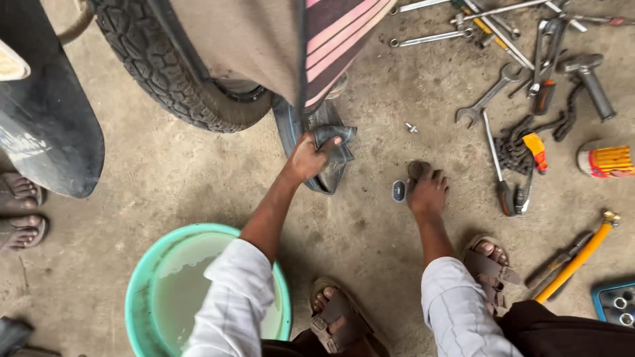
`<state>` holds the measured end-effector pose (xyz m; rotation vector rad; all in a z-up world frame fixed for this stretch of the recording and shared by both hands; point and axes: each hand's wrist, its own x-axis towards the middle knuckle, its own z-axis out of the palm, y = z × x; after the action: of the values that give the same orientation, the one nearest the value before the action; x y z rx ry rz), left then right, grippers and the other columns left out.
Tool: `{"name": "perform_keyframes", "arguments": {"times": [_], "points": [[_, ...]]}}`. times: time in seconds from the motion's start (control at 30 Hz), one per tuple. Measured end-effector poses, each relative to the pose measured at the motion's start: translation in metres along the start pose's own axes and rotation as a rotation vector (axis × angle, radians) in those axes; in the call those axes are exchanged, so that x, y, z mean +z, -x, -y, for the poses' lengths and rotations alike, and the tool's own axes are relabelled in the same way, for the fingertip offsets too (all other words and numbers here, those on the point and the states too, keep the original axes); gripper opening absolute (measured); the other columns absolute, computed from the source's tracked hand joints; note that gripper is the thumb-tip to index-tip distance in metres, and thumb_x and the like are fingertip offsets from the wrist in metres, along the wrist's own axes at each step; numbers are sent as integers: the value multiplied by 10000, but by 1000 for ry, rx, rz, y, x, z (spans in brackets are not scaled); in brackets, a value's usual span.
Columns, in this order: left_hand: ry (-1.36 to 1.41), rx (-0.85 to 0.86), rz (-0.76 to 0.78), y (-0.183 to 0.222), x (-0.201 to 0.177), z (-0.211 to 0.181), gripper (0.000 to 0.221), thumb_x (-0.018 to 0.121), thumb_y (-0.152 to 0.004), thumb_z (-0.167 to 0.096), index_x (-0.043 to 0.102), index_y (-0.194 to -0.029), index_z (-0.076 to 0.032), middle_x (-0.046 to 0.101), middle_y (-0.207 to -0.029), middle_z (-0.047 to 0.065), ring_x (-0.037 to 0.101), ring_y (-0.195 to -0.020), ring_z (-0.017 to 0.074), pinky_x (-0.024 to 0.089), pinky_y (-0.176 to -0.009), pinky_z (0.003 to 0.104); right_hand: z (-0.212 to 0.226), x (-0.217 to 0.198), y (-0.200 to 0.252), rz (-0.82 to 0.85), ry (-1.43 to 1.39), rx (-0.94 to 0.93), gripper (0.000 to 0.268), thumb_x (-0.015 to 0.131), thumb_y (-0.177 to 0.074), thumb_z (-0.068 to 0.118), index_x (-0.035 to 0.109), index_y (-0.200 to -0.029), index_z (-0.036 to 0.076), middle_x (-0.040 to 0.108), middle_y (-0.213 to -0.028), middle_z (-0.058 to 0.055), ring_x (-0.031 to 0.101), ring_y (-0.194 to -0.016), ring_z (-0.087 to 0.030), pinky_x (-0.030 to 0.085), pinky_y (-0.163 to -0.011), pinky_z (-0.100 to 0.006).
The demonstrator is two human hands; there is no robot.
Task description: The person crouches on the workshop floor holding a motorcycle inner tube against the ground and repeatedly rubs an abrasive rasp over the puncture area, repositioning and turning the tube to roughen the rubber surface around the patch site.
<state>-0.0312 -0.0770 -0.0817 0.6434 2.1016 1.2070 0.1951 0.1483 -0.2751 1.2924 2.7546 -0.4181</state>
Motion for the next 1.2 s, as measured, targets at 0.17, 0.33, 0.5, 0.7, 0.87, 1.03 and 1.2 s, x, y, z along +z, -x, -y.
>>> {"name": "perform_keyframes", "arguments": {"times": [0.17, 0.33, 0.5, 0.7, 0.87, 1.03, 1.2], "points": [[12, 378, -204, -3, 39, 3, 235, 698, -1003, -189, 693, -1200, -61, 759, -1044, 155, 722, -891, 229, 558, -809, 393, 13, -86, -29, 232, -672, 227, 619, 634, -1008, 496, 569, -1389, 13, 668, -1302, -291, 697, -1191, -429, 569, -988, -506], [-5, 319, -128, 0, 41, -18, 272, 684, -957, -137, 701, -1223, -80, 762, -1138, 132, 739, -959, 258, 563, -841, 408, 76, -158, -20, 348, -1585, 72, 604, 644, -953, 431, 478, -1452, 132, 530, -1319, -210, 606, -1168, -335, 595, -930, -536], [-83, 424, -133, 0, 40, -19, 266, 681, -944, -77, 708, -1209, -83, 741, -1214, 130, 737, -1045, 276, 577, -917, 427, 141, -193, -18, 327, -1609, -160, 421, 589, -1004, 284, 535, -1408, 180, 508, -1440, -106, 602, -1135, -257, 614, -900, -501], [-275, 460, -208, 2, 31, -27, 190, 695, -902, -27, 757, -1078, -62, 753, -1189, 147, 745, -993, 308, 587, -931, 408, 188, -243, -42, 446, -752, -233, 311, 519, -1028, 169, 572, -1333, 191, 683, -1135, -173, 688, -893, -301, 632, -715, -464], [-586, 99, 6, -8, 25, -22, 100, 679, -905, -34, 746, -963, 11, 796, -1023, 190, 800, -970, 283, 629, -1004, 331, 179, -232, -44, -19, -758, -1156, 246, 607, -1036, 24, 565, -1278, 12, 705, -1137, -242, 677, -1037, -366, 551, -921, -521], [-243, 581, -214, 0, 25, -44, 237, 711, -837, 23, 746, -1071, 13, 738, -1166, 234, 724, -1049, 338, 578, -932, 410, 181, -227, -89, 160, -1030, -460, 417, 517, -865, 4, 598, -1268, 73, 697, -1163, -166, 718, -1035, -316, 611, -876, -487], [-351, 135, -44, 4, 24, -59, 325, 676, -970, -65, 643, -1290, -26, 731, -1006, 242, 733, -839, 353, 590, -871, 405, 175, -234, -82, 101, -568, -635, 316, 592, -972, 133, 625, -1279, 64, 703, -1198, -210, 679, -1137, -365, 541, -988, -492]]}}
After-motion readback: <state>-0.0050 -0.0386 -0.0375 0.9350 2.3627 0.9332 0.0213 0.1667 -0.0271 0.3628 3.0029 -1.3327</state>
